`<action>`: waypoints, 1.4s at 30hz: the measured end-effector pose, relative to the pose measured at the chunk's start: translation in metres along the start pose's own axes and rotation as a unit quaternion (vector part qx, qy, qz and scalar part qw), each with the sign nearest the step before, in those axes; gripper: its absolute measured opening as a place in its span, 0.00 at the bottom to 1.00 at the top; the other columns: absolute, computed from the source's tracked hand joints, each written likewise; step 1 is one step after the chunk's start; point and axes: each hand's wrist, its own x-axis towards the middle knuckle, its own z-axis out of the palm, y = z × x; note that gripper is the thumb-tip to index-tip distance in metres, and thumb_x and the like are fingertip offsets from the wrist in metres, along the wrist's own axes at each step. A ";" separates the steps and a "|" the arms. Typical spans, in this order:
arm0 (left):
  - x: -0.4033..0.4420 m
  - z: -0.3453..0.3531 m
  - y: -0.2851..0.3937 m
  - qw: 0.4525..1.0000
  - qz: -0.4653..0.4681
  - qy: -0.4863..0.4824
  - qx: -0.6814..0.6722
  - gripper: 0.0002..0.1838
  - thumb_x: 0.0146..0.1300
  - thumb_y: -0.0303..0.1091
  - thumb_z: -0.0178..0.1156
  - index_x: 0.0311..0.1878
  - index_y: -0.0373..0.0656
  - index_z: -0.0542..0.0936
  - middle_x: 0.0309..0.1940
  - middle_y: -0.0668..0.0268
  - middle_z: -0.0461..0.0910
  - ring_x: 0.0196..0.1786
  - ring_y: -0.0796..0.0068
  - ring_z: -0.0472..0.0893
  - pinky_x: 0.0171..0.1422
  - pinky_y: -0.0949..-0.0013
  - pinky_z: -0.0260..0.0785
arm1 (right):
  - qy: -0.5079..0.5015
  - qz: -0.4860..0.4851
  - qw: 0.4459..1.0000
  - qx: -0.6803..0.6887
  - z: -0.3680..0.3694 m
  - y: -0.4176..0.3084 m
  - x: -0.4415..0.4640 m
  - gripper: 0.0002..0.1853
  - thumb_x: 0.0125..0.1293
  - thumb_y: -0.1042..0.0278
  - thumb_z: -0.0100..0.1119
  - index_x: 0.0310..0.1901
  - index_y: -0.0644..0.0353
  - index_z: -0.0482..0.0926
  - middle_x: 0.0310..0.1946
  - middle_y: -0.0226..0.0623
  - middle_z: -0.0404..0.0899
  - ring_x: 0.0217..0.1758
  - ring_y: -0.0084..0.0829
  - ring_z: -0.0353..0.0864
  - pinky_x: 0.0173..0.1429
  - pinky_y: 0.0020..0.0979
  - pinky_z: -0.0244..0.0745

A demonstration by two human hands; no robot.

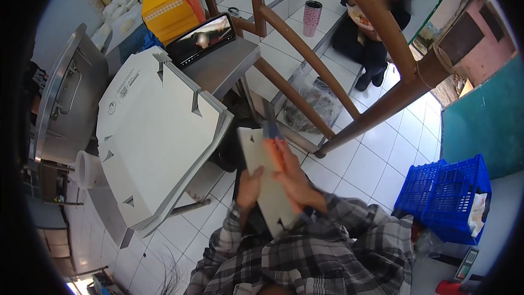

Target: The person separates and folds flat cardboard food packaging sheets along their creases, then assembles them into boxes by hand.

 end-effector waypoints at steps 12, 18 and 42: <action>0.002 -0.086 -0.032 0.997 -0.055 -0.015 -0.054 0.24 0.65 0.41 0.62 0.55 0.31 0.75 0.46 0.55 0.81 0.47 0.64 0.80 0.54 0.64 0.72 | 0.068 0.146 0.987 0.030 -0.144 0.045 -0.024 0.42 0.52 0.75 0.51 0.72 0.61 0.53 0.60 0.59 0.70 0.56 0.50 0.78 0.61 0.40 0.74; -0.030 -0.081 -0.005 0.999 0.003 -0.032 -0.008 0.26 0.66 0.43 0.62 0.56 0.28 0.74 0.47 0.52 0.81 0.49 0.62 0.80 0.55 0.64 0.72 | 0.081 -0.183 0.818 -0.540 -0.100 -0.008 0.033 0.47 0.49 0.72 0.65 0.72 0.51 0.55 0.57 0.51 0.74 0.60 0.53 0.76 0.73 0.59 0.48; 0.078 -0.044 0.126 0.813 0.119 -0.310 0.479 0.39 0.40 0.40 0.77 0.59 0.42 0.76 0.51 0.55 0.81 0.55 0.54 0.80 0.60 0.58 0.71 | -0.148 -0.085 0.847 -0.503 -0.045 -0.076 0.061 0.35 0.54 0.86 0.53 0.65 0.54 0.59 0.26 0.52 0.78 0.32 0.50 0.83 0.36 0.43 0.77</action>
